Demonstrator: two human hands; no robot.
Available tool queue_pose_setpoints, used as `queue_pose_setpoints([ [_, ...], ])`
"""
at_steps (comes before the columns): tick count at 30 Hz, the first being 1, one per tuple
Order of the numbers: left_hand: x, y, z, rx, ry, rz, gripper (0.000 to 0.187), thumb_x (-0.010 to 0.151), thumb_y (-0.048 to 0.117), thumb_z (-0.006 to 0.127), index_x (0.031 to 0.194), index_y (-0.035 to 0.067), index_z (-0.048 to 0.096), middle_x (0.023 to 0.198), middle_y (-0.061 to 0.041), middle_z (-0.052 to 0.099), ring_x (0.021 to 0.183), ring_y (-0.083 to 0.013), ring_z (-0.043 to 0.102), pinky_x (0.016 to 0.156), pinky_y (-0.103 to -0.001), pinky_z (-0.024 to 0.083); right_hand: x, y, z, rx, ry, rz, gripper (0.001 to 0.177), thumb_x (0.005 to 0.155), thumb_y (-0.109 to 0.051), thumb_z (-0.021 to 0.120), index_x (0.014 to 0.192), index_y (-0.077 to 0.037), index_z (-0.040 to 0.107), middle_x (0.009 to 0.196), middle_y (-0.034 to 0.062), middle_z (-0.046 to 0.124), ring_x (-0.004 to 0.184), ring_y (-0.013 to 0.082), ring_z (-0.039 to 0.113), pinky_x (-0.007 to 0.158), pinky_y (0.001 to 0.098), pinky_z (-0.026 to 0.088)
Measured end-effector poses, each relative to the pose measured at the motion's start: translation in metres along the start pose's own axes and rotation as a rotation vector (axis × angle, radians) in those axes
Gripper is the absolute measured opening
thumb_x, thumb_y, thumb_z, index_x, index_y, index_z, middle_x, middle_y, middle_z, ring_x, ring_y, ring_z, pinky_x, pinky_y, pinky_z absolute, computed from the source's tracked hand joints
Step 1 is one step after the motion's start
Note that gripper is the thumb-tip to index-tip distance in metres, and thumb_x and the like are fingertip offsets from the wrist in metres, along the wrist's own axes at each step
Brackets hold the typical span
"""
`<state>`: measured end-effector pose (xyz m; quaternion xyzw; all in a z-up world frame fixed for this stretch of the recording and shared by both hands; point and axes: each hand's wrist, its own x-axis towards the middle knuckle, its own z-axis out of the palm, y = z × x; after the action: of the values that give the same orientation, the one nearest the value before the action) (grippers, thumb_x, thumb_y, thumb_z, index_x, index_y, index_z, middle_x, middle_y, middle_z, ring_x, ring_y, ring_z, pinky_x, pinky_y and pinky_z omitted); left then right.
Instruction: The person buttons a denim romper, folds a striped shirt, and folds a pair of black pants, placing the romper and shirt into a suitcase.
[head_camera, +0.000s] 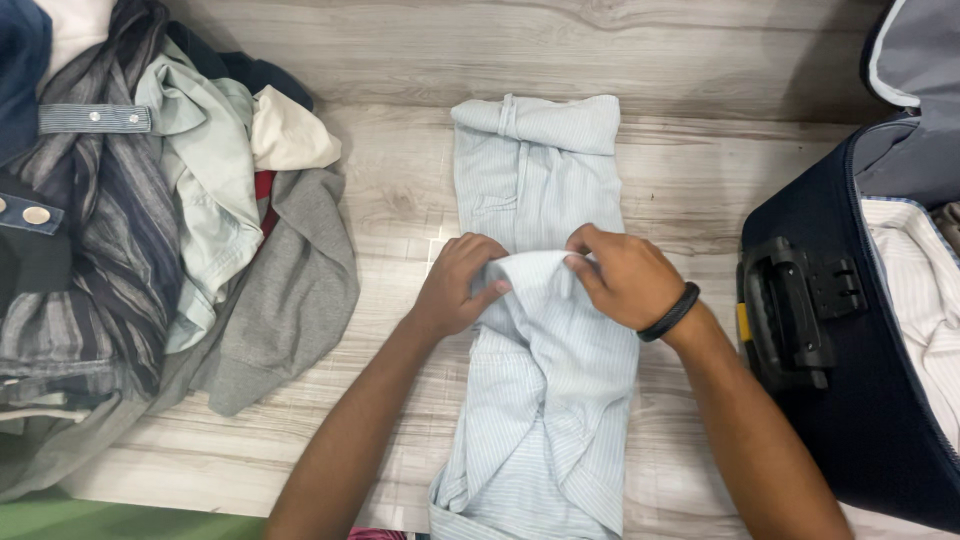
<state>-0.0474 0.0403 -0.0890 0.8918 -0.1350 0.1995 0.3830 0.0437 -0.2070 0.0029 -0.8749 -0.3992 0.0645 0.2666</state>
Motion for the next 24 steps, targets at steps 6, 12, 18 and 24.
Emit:
queue_pose_setpoints([
  [6, 0.002, 0.007, -0.001, 0.011, -0.055, 0.111, 0.056, 0.081, 0.054, 0.081, 0.111, 0.008, 0.071, 0.116, -0.007, 0.068, 0.116, -0.0263, 0.059, 0.105, -0.041, 0.041, -0.037, -0.012, -0.060, 0.314, 0.243, 0.109, 0.019, 0.105, -0.019, 0.059, 0.109, -0.002, 0.064, 0.076, 0.0100, 0.072, 0.062, 0.0153, 0.063, 0.055, 0.0288, 0.050],
  [12, 0.005, 0.008, 0.006, 0.091, -0.177, 0.119, 0.042, 0.075, 0.046, 0.084, 0.100, 0.013, 0.078, 0.112, -0.003, 0.068, 0.118, -0.0229, 0.056, 0.108, -0.044, 0.035, -0.103, -0.038, -0.088, -0.345, 0.380, 0.267, 0.021, 0.104, -0.026, 0.068, 0.116, -0.008, 0.070, 0.081, 0.0131, 0.074, 0.067, 0.0243, 0.071, 0.059, 0.0339, 0.054],
  [18, 0.005, 0.005, 0.007, 0.070, -0.186, 0.084, 0.021, 0.084, 0.034, 0.081, 0.087, 0.014, 0.078, 0.106, 0.001, 0.071, 0.115, -0.0200, 0.057, 0.109, -0.042, 0.036, -0.137, -0.044, -0.084, -0.752, 0.081, 0.588, 0.046, 0.090, -0.048, 0.075, 0.123, -0.017, 0.073, 0.076, 0.0096, 0.075, 0.061, 0.0260, 0.072, 0.054, 0.0366, 0.057],
  [24, 0.015, 0.048, -0.023, 0.075, -0.503, -0.168, 0.037, 0.083, 0.046, 0.081, 0.089, 0.009, 0.075, 0.089, -0.005, 0.071, 0.094, -0.0233, 0.064, 0.094, -0.039, 0.046, -0.143, -0.045, -0.070, -0.667, 0.232, 0.415, 0.066, 0.073, -0.053, 0.082, 0.121, -0.010, 0.073, 0.107, 0.0091, 0.075, 0.086, 0.0251, 0.073, 0.064, 0.0372, 0.058],
])
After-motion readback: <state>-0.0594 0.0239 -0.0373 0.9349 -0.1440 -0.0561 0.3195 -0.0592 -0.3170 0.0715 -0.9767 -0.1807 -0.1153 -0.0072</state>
